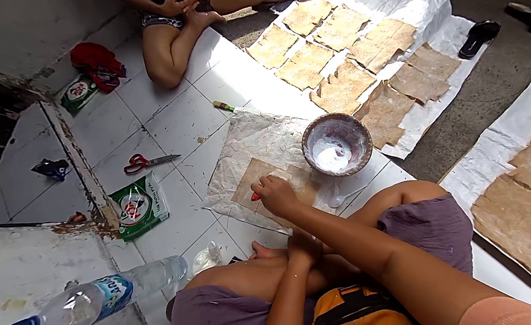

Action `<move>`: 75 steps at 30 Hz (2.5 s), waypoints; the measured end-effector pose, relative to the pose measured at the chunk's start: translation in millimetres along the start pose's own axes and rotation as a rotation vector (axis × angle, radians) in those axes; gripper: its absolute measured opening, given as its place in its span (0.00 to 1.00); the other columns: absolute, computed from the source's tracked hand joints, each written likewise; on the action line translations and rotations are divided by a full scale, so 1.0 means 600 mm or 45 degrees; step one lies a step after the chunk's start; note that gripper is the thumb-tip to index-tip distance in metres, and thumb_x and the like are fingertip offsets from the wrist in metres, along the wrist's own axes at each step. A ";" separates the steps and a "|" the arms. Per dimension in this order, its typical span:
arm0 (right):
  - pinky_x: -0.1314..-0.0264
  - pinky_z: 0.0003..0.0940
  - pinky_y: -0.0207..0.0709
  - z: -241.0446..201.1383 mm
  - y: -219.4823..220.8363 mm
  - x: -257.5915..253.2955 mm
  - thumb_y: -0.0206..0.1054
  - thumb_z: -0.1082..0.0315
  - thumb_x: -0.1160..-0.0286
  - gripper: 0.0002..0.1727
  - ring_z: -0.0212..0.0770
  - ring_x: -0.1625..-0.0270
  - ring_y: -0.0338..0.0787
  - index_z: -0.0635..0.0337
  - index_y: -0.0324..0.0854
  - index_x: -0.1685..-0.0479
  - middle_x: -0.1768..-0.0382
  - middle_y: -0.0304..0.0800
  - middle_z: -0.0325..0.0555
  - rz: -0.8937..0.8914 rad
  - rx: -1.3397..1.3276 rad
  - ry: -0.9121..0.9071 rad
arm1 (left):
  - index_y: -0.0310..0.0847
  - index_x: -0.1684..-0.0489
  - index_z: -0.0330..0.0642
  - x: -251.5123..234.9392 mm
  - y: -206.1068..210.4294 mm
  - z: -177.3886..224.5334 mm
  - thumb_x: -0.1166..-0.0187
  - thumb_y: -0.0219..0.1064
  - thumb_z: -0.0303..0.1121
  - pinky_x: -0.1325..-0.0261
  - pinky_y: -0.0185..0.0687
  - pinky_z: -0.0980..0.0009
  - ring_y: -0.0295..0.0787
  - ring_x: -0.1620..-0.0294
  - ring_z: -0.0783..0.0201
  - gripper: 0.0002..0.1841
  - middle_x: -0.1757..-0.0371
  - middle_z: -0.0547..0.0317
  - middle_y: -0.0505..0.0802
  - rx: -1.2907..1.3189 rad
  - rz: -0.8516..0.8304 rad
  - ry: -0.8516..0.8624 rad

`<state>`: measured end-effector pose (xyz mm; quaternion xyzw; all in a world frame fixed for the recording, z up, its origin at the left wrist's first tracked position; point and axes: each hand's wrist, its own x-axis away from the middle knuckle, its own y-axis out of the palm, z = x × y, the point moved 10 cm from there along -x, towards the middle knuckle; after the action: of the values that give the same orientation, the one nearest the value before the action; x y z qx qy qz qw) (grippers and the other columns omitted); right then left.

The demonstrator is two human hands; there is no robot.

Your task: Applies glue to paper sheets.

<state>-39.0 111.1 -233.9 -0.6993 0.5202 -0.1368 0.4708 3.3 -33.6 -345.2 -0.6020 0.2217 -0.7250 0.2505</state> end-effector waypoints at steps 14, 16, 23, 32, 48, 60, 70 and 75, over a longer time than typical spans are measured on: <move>0.44 0.58 0.82 0.010 0.046 0.063 0.57 0.76 0.16 0.12 0.64 0.43 0.90 0.68 0.85 0.46 0.50 0.89 0.65 -0.538 0.017 0.132 | 0.80 0.27 0.38 0.007 -0.002 0.005 0.13 0.54 0.53 0.23 0.69 0.45 0.73 0.17 0.47 0.29 0.22 0.43 0.81 -0.057 -0.004 0.065; 0.49 0.55 0.84 -0.012 0.019 0.081 0.58 0.74 0.16 0.11 0.62 0.48 0.92 0.66 0.86 0.48 0.55 0.90 0.63 -0.448 -0.021 0.068 | 0.83 0.31 0.38 0.017 -0.006 0.012 0.18 0.62 0.52 0.23 0.68 0.43 0.76 0.21 0.46 0.28 0.27 0.44 0.86 -0.047 -0.038 0.076; 0.48 0.55 0.84 0.041 -0.002 0.106 0.59 0.74 0.20 0.12 0.61 0.46 0.90 0.63 0.87 0.46 0.55 0.90 0.61 -0.418 -0.051 0.111 | 0.65 0.12 0.43 -0.013 0.007 0.000 0.10 0.46 0.58 0.20 0.67 0.43 0.63 0.11 0.45 0.35 0.09 0.44 0.66 0.007 0.007 0.044; 0.54 0.50 0.80 0.253 -0.352 0.073 0.69 0.65 0.22 0.08 0.44 0.60 0.88 0.62 0.87 0.58 0.63 0.90 0.49 0.550 -0.232 0.513 | 0.71 0.17 0.43 -0.022 0.008 -0.008 0.10 0.49 0.59 0.22 0.70 0.41 0.68 0.15 0.38 0.34 0.07 0.37 0.58 0.151 -0.008 -0.006; 0.54 0.57 0.78 0.312 -0.274 0.126 0.68 0.66 0.22 0.10 0.52 0.61 0.89 0.67 0.87 0.59 0.67 0.90 0.56 0.420 -0.157 0.722 | 0.70 0.16 0.42 -0.018 0.005 -0.007 0.10 0.47 0.59 0.21 0.69 0.43 0.68 0.16 0.39 0.34 0.09 0.37 0.61 0.146 -0.021 0.003; 0.61 0.28 0.85 0.389 -0.321 0.163 0.70 0.72 0.28 0.04 0.26 0.69 0.86 0.59 0.81 0.60 0.68 0.87 0.33 0.897 -0.779 0.722 | 0.79 0.29 0.34 -0.009 -0.009 0.001 0.08 0.47 0.51 0.23 0.69 0.42 0.77 0.22 0.41 0.29 0.29 0.37 0.85 0.106 0.025 0.017; 0.67 0.25 0.88 0.282 -0.267 0.149 0.61 0.73 0.20 0.05 0.26 0.72 0.91 0.51 0.79 0.59 0.68 0.92 0.30 0.600 -1.116 0.668 | 0.78 0.29 0.31 -0.002 -0.023 0.007 0.09 0.49 0.49 0.24 0.69 0.41 0.78 0.23 0.39 0.28 0.29 0.34 0.85 0.150 0.076 0.065; 0.58 0.28 0.87 0.214 -0.119 0.125 0.68 0.72 0.23 0.05 0.26 0.66 0.87 0.61 0.82 0.54 0.64 0.88 0.35 0.209 -1.039 0.564 | 0.76 0.27 0.29 -0.005 -0.016 0.002 0.08 0.49 0.50 0.24 0.68 0.40 0.75 0.20 0.38 0.30 0.25 0.33 0.82 0.171 0.082 0.061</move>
<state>122.8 114.5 -265.9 -0.7378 0.6729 -0.0294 0.0445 4.1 -24.5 -341.4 -0.5589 0.1978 -0.7441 0.3080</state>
